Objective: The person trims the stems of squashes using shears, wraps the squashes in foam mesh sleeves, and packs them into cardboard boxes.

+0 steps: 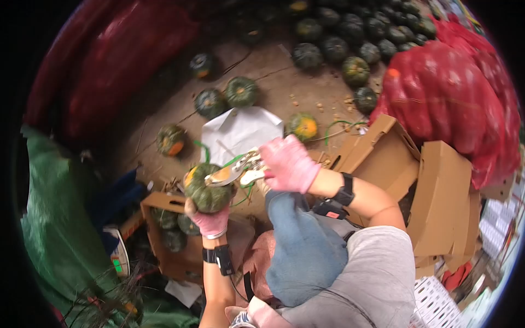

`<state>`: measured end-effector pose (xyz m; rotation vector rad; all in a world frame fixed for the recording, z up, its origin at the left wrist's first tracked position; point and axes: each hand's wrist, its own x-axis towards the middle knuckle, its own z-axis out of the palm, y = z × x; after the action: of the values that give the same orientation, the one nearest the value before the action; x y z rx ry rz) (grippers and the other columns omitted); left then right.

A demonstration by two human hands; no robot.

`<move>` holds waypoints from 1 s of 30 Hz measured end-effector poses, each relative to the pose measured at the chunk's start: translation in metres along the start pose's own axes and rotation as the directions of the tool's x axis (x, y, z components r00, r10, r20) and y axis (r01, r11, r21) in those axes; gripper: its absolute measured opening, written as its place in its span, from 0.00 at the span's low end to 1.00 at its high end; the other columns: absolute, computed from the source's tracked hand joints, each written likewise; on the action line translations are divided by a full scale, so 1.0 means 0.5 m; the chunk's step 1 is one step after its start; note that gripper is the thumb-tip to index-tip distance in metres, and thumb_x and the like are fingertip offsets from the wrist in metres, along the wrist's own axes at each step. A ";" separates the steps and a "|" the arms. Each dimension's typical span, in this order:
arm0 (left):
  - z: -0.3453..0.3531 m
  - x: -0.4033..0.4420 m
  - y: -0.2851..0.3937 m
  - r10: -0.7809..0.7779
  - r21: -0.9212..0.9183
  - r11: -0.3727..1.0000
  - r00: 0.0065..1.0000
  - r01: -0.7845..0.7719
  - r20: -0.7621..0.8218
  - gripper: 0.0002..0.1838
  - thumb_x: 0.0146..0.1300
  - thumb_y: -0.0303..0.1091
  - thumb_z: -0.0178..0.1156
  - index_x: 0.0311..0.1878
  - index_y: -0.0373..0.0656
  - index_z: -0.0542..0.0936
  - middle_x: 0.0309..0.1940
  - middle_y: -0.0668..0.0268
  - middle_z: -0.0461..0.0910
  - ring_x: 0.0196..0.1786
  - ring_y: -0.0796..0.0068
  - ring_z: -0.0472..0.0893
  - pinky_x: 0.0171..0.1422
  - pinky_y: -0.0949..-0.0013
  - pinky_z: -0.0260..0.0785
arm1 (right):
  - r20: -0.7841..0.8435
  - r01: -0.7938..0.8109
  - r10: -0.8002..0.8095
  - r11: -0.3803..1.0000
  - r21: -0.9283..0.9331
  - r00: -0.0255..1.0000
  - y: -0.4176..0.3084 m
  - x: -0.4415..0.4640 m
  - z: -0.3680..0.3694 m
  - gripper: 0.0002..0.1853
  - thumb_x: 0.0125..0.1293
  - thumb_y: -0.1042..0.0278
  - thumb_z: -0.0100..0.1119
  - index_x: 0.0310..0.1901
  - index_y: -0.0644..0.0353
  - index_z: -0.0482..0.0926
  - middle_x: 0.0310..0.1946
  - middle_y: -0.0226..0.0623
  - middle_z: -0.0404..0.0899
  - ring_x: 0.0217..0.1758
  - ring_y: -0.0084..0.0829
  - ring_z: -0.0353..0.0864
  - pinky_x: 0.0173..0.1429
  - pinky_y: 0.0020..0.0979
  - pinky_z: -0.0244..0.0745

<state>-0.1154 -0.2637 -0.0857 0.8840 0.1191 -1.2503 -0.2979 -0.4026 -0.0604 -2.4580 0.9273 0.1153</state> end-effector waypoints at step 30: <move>-0.096 -0.149 0.236 0.190 0.873 -0.293 0.919 0.390 -0.346 0.22 0.52 0.31 0.64 0.50 0.36 0.72 0.43 0.60 0.74 0.46 0.68 0.73 0.52 0.71 0.66 | -0.153 -0.382 0.975 0.205 0.901 0.163 0.606 0.096 -0.041 0.20 0.46 0.63 0.61 0.40 0.66 0.71 0.26 0.41 0.77 0.13 0.37 0.74 0.14 0.37 0.68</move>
<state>-0.0229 -0.1710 -0.0180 2.7751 -0.7893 -1.0932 -0.4567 -0.6346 -0.1846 -0.9110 2.0870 -0.8569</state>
